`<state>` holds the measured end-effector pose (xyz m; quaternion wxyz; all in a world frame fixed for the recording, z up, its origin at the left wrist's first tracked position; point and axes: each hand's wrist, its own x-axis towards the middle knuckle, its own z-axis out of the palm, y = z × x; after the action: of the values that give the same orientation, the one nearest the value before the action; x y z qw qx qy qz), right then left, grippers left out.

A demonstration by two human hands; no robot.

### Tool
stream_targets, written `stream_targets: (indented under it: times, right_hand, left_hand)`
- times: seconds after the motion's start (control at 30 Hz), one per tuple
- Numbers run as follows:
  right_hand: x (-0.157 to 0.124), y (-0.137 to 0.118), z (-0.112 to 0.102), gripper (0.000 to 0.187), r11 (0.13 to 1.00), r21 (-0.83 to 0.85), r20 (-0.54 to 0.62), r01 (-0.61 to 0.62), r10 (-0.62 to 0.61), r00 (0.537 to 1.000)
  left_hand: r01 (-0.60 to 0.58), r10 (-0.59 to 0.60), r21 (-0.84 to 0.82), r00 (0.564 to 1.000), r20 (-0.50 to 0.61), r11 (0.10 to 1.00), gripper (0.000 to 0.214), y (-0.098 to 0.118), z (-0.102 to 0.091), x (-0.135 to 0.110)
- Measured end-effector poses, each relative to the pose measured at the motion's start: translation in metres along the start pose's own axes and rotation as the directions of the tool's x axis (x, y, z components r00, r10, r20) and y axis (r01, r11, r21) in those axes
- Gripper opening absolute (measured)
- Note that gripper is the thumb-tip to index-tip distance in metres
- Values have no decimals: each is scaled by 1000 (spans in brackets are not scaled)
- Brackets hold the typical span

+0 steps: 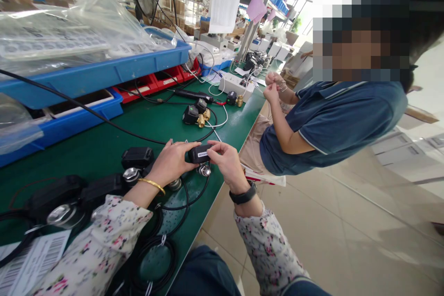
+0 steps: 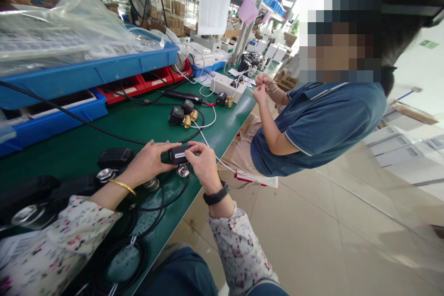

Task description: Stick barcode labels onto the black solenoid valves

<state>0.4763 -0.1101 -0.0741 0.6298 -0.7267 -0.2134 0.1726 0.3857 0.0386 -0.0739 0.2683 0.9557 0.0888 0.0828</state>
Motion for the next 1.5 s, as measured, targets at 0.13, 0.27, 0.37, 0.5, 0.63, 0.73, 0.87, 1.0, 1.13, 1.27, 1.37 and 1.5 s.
stream_targets:
  times: [0.13, 0.27, 0.37, 0.5, 0.63, 0.73, 0.87, 1.0, 1.13, 1.27, 1.37, 1.5]
  right_hand:
    - [0, 2, 0, 9, 1000, -2, 2, 11, -11, 1000]
    - [1, 5, 0, 9, 1000, -6, -2, 26, -26, 1000]
    - [2, 6, 0, 9, 999, -17, -9, 45, -45, 999]
    - [1, 2, 2, 8, 996, -51, -38, 77, -79, 996]
    - [-2, -2, 4, 8, 992, -91, -61, 88, -94, 994]
    - [-2, -3, 4, 7, 990, -115, -65, 86, -94, 993]
    - [-3, -4, 4, 7, 987, -138, -71, 83, -94, 993]
    - [-4, -6, 6, 8, 984, -157, -95, 86, -102, 990]
    - [-6, -2, 10, 6, 981, -169, -130, 97, -120, 984]
    - [-10, 4, 14, 6, 968, -214, -168, 129, -167, 972]
    - [-17, 4, 16, 5, 940, -296, -181, 171, -231, 956]
    - [-26, 1, 17, 9, 815, -523, -134, 251, -370, 919]
  left_hand:
    - [7, -7, -8, 1000, 4, 1000, 51, 0, 0, 0]
    - [9, -9, -7, 1000, 13, 1000, 51, 0, 0, 1]
    - [5, -5, -3, 1000, 9, 1000, 51, 0, 0, 1]
    - [-4, 4, 6, 1000, 5, 1000, 53, -1, 1, 1]
    - [-4, 4, 8, 1000, 1, 1000, 54, -2, 1, 1]
    - [-2, 2, -6, 1000, -4, 1000, 53, -2, 1, 1]
    - [0, 0, -13, 1000, -4, 1000, 53, -1, 1, 1]
    - [4, -5, -11, 1000, -2, 1000, 53, 0, 0, 1]
    - [4, -4, -16, 1000, -9, 1000, 53, 0, 0, 1]
    - [3, -3, -28, 1000, -7, 1000, 54, 0, 1, 2]
    - [2, -2, -34, 1000, -8, 999, 56, -1, 1, 2]
    - [-2, 2, -29, 1000, -11, 1000, 56, 1, 0, 1]
